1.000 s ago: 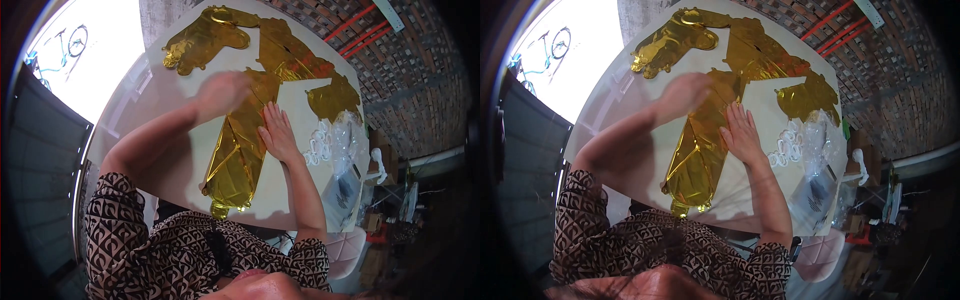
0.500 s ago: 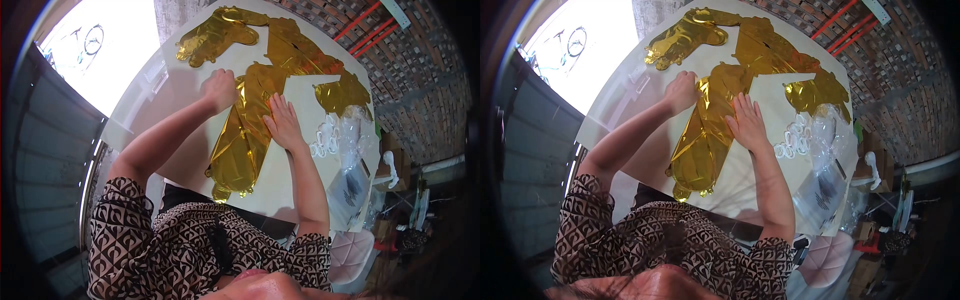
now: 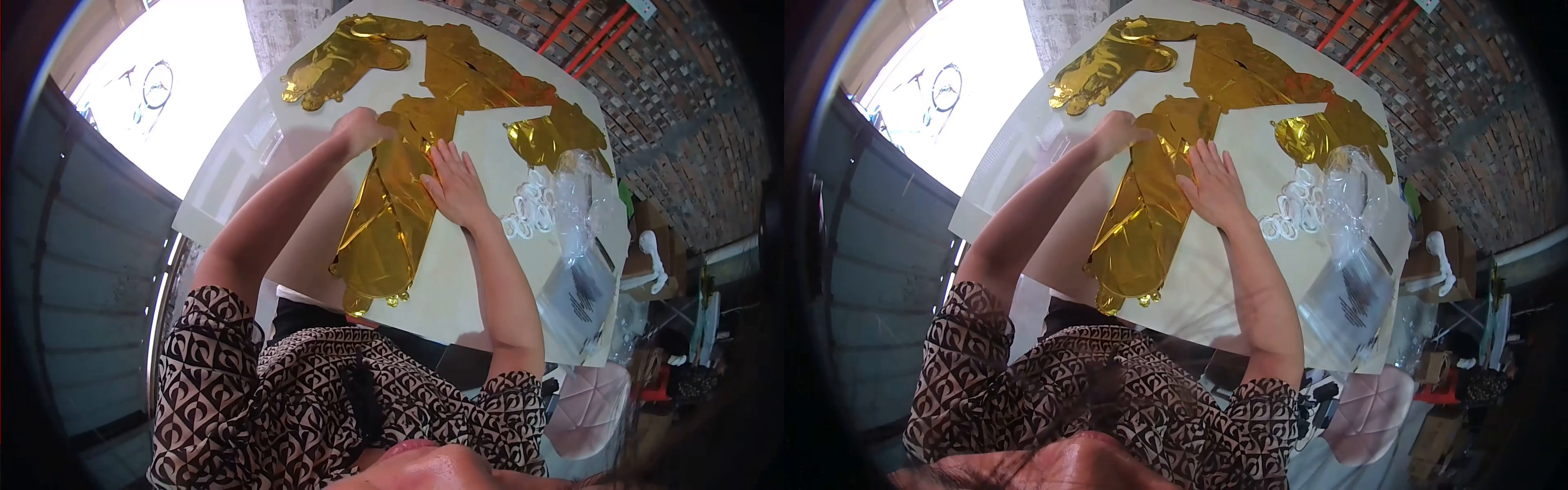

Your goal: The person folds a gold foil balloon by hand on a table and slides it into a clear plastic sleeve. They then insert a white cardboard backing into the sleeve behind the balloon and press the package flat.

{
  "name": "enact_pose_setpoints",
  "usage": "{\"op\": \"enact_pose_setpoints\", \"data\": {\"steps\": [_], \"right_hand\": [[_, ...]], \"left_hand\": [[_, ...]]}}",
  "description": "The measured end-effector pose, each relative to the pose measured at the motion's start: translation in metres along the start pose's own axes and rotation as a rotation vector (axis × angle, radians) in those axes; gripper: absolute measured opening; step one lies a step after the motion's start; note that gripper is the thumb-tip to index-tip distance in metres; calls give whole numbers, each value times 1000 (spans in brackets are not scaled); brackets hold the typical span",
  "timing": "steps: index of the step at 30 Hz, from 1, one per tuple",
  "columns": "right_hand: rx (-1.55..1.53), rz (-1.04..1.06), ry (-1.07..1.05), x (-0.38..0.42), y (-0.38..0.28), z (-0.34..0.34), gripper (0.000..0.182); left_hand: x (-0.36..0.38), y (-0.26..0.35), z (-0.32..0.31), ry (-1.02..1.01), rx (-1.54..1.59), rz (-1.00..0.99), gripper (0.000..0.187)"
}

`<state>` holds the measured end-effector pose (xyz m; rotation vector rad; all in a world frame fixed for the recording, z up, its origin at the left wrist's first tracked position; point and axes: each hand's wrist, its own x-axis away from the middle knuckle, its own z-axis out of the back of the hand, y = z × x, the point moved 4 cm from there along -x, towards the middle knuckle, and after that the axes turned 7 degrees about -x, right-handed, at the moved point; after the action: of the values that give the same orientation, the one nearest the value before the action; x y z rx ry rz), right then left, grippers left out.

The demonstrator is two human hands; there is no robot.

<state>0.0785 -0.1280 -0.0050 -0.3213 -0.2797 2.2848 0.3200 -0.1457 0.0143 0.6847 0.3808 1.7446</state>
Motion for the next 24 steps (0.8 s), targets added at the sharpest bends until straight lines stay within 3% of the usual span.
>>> {"op": "enact_pose_setpoints", "data": {"steps": [2, 3, 5, 8, 9, 13, 15, 18, 24], "right_hand": [[-4, -6, 6, 0, 0, 0, 65], [0, 0, 7, 0, 0, -1, 65], [3, 0, 11, 1, 1, -1, 65], [0, -1, 3, 1, 0, 0, 65], [-3, 2, 2, 2, -1, 1, 65], [-43, 14, 13, 3, -5, 4, 64], [-45, 19, 9, 3, -7, 6, 62], [-42, 22, -19, 2, -8, 7, 58], [27, 28, -78, 2, -1, 0, 51]], "left_hand": [[17, 13, 4, 220, -14, -67, 55], [23, 13, -2, 218, -21, -72, 55], [42, 26, -17, 309, -88, -496, 46], [62, 27, -27, 235, -233, -674, 32], [59, 19, -32, 331, -240, -794, 28], [36, 5, -33, 202, -364, -851, 26], [44, 4, -24, 383, -241, -1108, 24], [42, 9, -18, 446, -299, -1270, 28], [20, 18, -13, 180, -445, -1230, 22]]}}
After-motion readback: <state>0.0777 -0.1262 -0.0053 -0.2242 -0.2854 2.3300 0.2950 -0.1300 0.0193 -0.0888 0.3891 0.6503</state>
